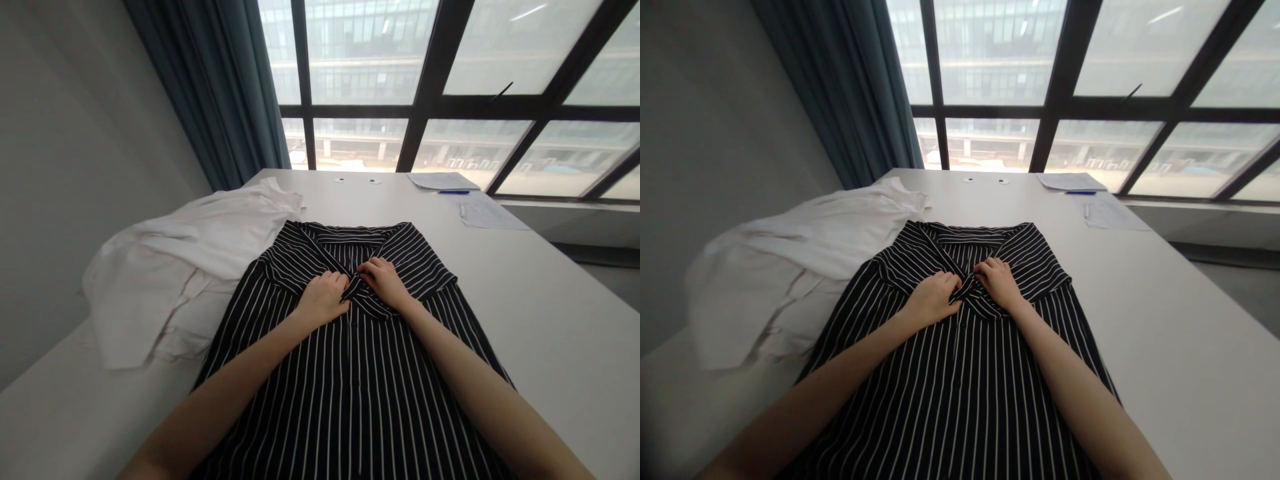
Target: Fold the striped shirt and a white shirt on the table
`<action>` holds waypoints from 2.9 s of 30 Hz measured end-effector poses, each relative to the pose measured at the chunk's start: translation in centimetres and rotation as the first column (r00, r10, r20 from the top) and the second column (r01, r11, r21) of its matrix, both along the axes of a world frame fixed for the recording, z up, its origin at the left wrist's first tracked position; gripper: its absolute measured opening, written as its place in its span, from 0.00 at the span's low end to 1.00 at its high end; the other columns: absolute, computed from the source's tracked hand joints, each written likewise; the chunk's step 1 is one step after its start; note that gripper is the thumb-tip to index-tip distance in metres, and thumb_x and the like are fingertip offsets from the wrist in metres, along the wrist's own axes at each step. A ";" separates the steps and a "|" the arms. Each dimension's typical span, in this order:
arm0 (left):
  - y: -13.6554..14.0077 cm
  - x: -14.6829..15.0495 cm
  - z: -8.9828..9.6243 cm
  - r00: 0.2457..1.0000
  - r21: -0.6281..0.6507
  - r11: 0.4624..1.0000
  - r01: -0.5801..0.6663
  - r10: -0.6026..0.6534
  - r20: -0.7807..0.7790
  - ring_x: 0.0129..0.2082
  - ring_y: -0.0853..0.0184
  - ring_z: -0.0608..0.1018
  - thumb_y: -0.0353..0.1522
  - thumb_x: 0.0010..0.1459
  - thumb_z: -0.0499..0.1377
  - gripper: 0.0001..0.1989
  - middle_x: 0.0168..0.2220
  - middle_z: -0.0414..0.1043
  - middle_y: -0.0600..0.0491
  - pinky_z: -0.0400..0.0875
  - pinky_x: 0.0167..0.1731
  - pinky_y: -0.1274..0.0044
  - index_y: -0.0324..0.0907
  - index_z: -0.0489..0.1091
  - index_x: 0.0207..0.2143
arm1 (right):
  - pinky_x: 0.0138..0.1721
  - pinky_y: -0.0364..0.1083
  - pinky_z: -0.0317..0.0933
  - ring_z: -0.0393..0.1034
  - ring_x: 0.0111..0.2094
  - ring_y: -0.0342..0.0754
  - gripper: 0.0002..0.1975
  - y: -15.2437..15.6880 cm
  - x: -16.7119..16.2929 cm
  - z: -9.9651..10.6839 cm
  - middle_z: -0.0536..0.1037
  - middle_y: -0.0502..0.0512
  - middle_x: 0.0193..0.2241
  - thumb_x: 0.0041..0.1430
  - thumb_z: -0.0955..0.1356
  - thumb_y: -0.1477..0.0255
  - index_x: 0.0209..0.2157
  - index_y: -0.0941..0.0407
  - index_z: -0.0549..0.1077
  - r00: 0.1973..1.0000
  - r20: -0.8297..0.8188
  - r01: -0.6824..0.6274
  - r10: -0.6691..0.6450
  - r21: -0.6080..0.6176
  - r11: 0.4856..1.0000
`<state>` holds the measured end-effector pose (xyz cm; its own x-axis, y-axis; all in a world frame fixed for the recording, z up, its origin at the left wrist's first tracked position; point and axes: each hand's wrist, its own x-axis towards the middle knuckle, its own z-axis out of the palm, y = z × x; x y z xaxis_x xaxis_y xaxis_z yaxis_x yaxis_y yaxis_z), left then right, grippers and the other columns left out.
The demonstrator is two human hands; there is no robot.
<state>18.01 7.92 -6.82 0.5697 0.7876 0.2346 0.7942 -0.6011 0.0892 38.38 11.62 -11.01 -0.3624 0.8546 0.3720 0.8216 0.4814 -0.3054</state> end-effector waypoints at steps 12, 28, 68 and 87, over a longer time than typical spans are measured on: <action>0.5 -0.8 1.9 0.988 -0.127 0.981 0.147 -0.140 0.061 0.34 0.64 0.77 0.26 0.55 0.57 0.07 0.31 0.77 0.55 0.69 0.42 0.71 0.44 0.74 0.31 | 0.46 0.49 0.54 0.70 0.42 0.49 0.09 -0.3 0.0 0.2 0.78 0.54 0.39 0.67 0.61 0.72 0.41 0.54 0.73 0.995 -0.104 0.007 -0.004 0.030 1.000; 1.1 -0.6 -1.6 0.969 -0.047 0.982 0.185 -0.174 0.178 0.49 0.63 0.73 0.29 0.60 0.58 0.10 0.47 0.73 0.51 0.68 0.51 0.68 0.43 0.68 0.45 | 0.43 0.50 0.53 0.68 0.41 0.52 0.07 -0.1 0.1 -0.1 0.77 0.54 0.37 0.64 0.64 0.72 0.41 0.53 0.74 0.999 -0.033 0.001 0.000 0.040 0.999; 1.3 -0.9 -2.7 0.994 -0.160 0.987 0.000 -0.017 -0.109 0.67 0.49 0.53 0.47 0.67 0.44 0.27 0.68 0.49 0.42 0.51 0.59 0.49 0.51 0.53 0.66 | 0.47 0.54 0.61 0.68 0.44 0.57 0.13 -1.9 -0.6 0.5 0.75 0.64 0.41 0.66 0.59 0.71 0.41 0.57 0.74 0.960 0.132 0.228 -0.245 0.134 0.965; 4.0 -10.6 1.4 0.913 0.000 0.921 -0.390 0.387 -0.130 0.64 0.48 0.61 0.37 0.65 0.50 0.24 0.63 0.59 0.37 0.52 0.60 0.54 0.38 0.64 0.60 | 0.63 0.62 0.49 0.49 0.66 0.56 0.24 -9.3 -1.8 3.2 0.62 0.56 0.64 0.68 0.59 0.61 0.63 0.48 0.61 0.968 0.101 -0.216 0.231 -0.135 0.967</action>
